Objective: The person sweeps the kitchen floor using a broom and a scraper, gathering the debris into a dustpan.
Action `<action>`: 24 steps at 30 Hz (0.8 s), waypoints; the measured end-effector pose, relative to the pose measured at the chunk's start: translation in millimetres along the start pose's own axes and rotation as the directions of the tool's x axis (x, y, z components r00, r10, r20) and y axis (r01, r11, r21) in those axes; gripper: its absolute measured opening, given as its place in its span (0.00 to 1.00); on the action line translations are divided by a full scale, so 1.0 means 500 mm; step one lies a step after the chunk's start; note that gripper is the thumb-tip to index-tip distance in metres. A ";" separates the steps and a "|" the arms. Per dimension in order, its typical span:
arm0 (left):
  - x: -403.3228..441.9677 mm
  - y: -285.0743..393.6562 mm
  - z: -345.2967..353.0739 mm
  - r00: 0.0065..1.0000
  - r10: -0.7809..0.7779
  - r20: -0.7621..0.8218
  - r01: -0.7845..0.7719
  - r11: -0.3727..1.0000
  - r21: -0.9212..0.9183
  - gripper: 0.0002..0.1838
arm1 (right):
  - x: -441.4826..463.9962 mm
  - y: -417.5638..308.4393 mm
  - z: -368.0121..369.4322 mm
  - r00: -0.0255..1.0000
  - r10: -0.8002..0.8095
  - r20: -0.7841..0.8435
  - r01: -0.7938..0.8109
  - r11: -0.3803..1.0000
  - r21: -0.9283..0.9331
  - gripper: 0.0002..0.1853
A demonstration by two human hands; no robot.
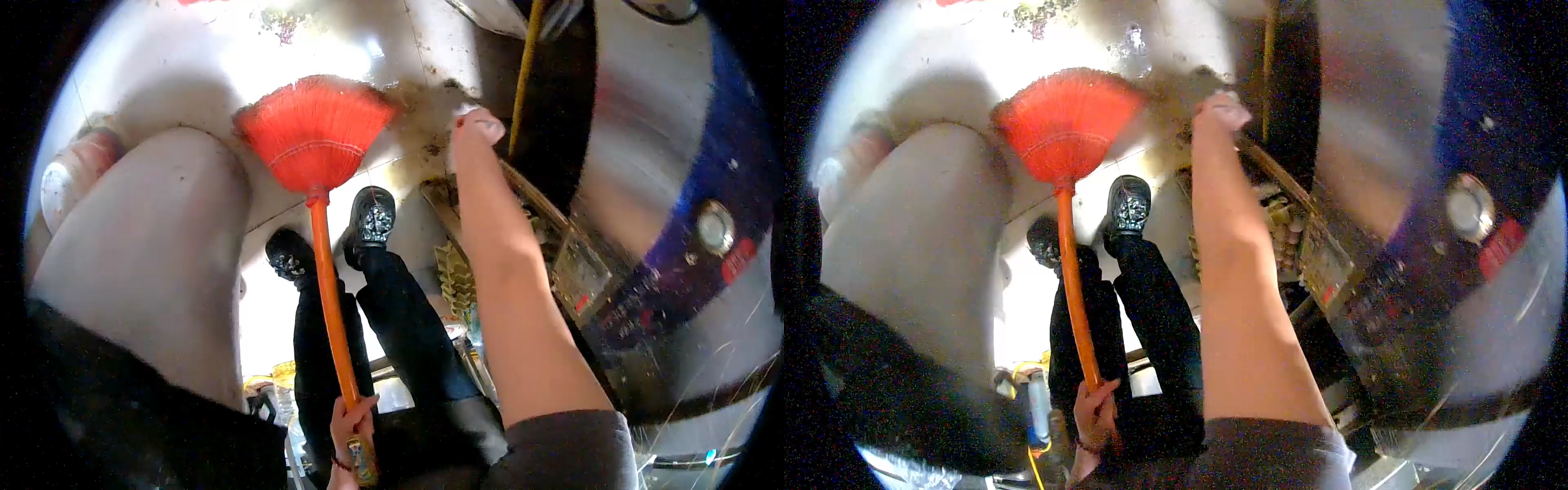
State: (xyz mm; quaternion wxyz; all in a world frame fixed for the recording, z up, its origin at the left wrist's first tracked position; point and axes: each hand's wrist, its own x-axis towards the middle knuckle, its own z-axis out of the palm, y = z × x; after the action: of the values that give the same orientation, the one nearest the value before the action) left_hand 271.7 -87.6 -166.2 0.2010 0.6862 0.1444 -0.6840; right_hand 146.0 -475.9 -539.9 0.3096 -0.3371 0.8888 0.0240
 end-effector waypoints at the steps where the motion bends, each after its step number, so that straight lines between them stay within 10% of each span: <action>1: 0.003 -0.011 -0.002 1.000 -0.003 0.003 0.003 1.000 -0.007 0.14 | 0.069 0.004 -0.001 0.997 -0.048 -0.058 0.029 0.955 -0.294 0.03; 4: 0.031 -0.039 -0.005 0.956 0.293 0.024 -0.293 0.945 0.144 0.13 | 0.246 0.010 -0.054 0.979 0.018 -0.205 -0.067 0.970 -0.233 0.02; 6: 0.059 -0.033 -0.004 0.637 0.769 0.043 -0.736 0.591 0.332 0.07 | 0.304 0.017 -0.120 0.974 0.126 -0.186 -0.081 0.969 0.233 0.01; 7: 0.053 -0.067 -0.008 0.643 0.764 0.044 -0.730 0.596 0.334 0.07 | 0.322 0.016 -0.145 0.977 0.155 -0.145 -0.087 0.916 0.393 0.01; 8: 0.032 -0.125 -0.015 0.950 0.309 -0.043 -0.311 0.950 -0.041 0.07 | 0.338 0.020 -0.163 0.981 0.164 -0.100 -0.097 0.873 0.478 0.01; 9: 0.033 -0.107 -0.015 0.970 -0.229 0.083 0.243 0.886 -0.396 0.08 | 0.338 0.020 -0.177 0.984 0.166 -0.058 -0.110 0.839 0.533 0.01; 10: 0.025 -0.084 -0.010 0.968 -0.236 0.086 0.251 0.887 -0.387 0.08 | 0.327 0.026 -0.185 0.987 0.159 -0.018 -0.121 0.820 0.559 0.01; 11: 0.034 0.045 0.018 0.990 0.137 0.023 -0.137 0.991 0.011 0.09 | 0.296 0.026 -0.185 0.988 0.155 0.024 -0.141 0.811 0.568 0.02; 13: 0.026 0.076 0.022 0.858 0.496 0.131 -0.503 0.764 0.404 0.13 | 0.225 0.024 -0.184 0.984 0.151 0.094 -0.177 0.847 0.501 0.02; 16: 0.010 -0.036 0.000 0.976 0.216 0.003 -0.215 0.969 0.123 0.10 | 0.285 0.116 -0.131 0.954 0.146 0.261 -0.119 0.986 -0.117 0.12; 20: 0.004 -0.050 -0.008 0.936 0.350 -0.025 -0.348 0.935 0.071 0.12 | -0.088 0.060 -0.185 0.811 0.210 0.547 -0.357 0.917 0.178 0.06; 24: 0.003 -0.038 -0.027 0.945 0.326 0.002 -0.326 0.945 0.031 0.12 | -0.290 0.026 -0.184 0.885 0.071 0.460 -0.306 0.833 0.461 0.02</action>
State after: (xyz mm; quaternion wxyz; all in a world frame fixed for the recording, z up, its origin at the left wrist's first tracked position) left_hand 274.7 -64.5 -169.7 0.3007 0.7047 0.0186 -0.6423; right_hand 173.2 -404.4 -385.9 0.5706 -0.1355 0.8019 -0.1136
